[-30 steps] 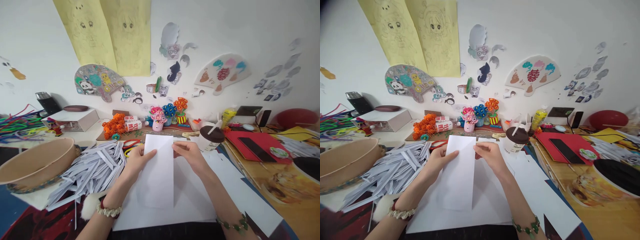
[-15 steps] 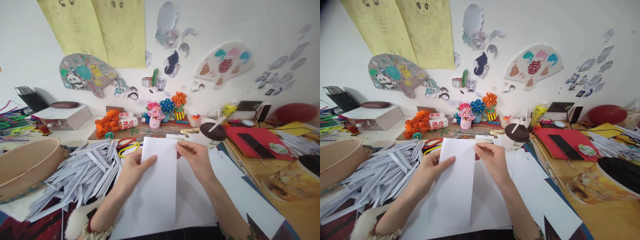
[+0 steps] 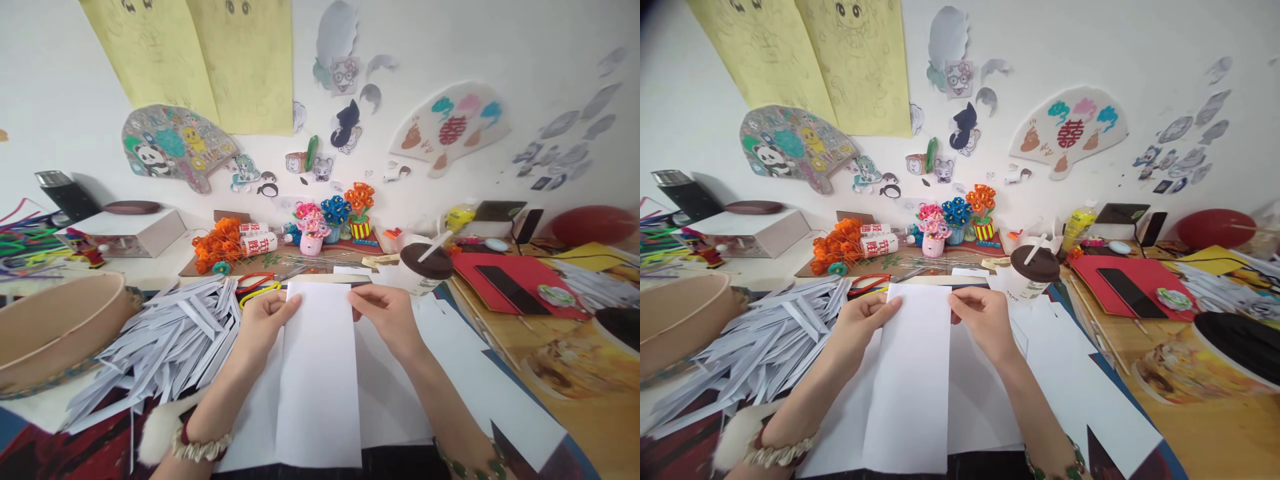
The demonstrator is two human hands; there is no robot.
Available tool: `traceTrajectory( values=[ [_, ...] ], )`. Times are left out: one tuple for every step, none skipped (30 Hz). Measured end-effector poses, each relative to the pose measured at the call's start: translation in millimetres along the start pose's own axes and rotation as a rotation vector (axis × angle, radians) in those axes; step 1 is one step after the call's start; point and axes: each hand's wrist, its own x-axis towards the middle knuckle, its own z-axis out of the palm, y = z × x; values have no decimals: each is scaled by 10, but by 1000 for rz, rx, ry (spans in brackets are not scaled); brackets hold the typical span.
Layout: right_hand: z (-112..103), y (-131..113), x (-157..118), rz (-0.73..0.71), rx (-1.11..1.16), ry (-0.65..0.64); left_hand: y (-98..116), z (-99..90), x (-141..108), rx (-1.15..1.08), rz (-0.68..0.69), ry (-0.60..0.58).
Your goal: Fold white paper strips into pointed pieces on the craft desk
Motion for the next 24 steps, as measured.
traceTrajectory(
  values=[
    [3, 17, 2, 4, 0, -4, -15, -15, 16, 9, 5, 8],
    [5, 32, 5, 9, 2, -6, -27, -29, 30, 20, 18, 16],
    [5, 46, 8, 15, 4, -10, -36, -42, 45, 34, 39, 21],
    [5, 59, 10, 20, 7, -17, -42, -55, 59, 48, 66, 25],
    [4, 69, 12, 24, 8, -27, -47, -67, 73, 62, 101, 29],
    [4, 79, 13, 26, 9, -39, -51, -79, 87, 77, 141, 34],
    [6, 86, 13, 27, 10, -49, -56, -91, 99, 93, 180, 41],
    [10, 93, 12, 29, 13, -59, -63, -102, 110, 109, 217, 52],
    [15, 97, 10, 31, 15, -68, -72, -113, 119, 126, 249, 68],
    [22, 101, 7, 32, 16, -73, -82, -121, 127, 138, 271, 84],
    [30, 103, 4, 31, 14, -78, -92, -127, 133, 144, 280, 99],
    [37, 106, 1, 29, 12, -81, -100, -130, 137, 141, 277, 109],
    [43, 109, -2, 26, 9, -82, -107, -131, 141, 131, 261, 113],
    [47, 112, -4, 23, 7, -80, -112, -129, 144, 117, 236, 108],
    [48, 117, -5, 22, 8, -75, -116, -128, 147, 102, 204, 92],
    [47, 123, -5, 23, 12, -68, -119, -126, 150, 89, 173, 71],
    [44, 130, -4, 25, 15, -63, -121, -126, 152, 81, 149, 52],
    [39, 138, -2, 28, 18, -57, -124, -128, 155, 82, 138, 41],
    [33, 145, 0, 31, 19, -53, -126, -131, 156, 92, 136, 35],
    [28, 152, 1, 33, 18, -51, -127, -136, 156, 109, 145, 37],
    [23, 158, 3, 35, 14, -52, -129, -142, 156, 135, 163, 46],
    [19, 164, 4, 36, 9, -55, -131, -148, 155, 172, 192, 62],
    [16, 168, 5, 38, 6, -58, -134, -153, 155, 219, 227, 83],
    [14, 171, 5, 39, 4, -58, -139, -157, 155, 267, 265, 104]
  ],
)
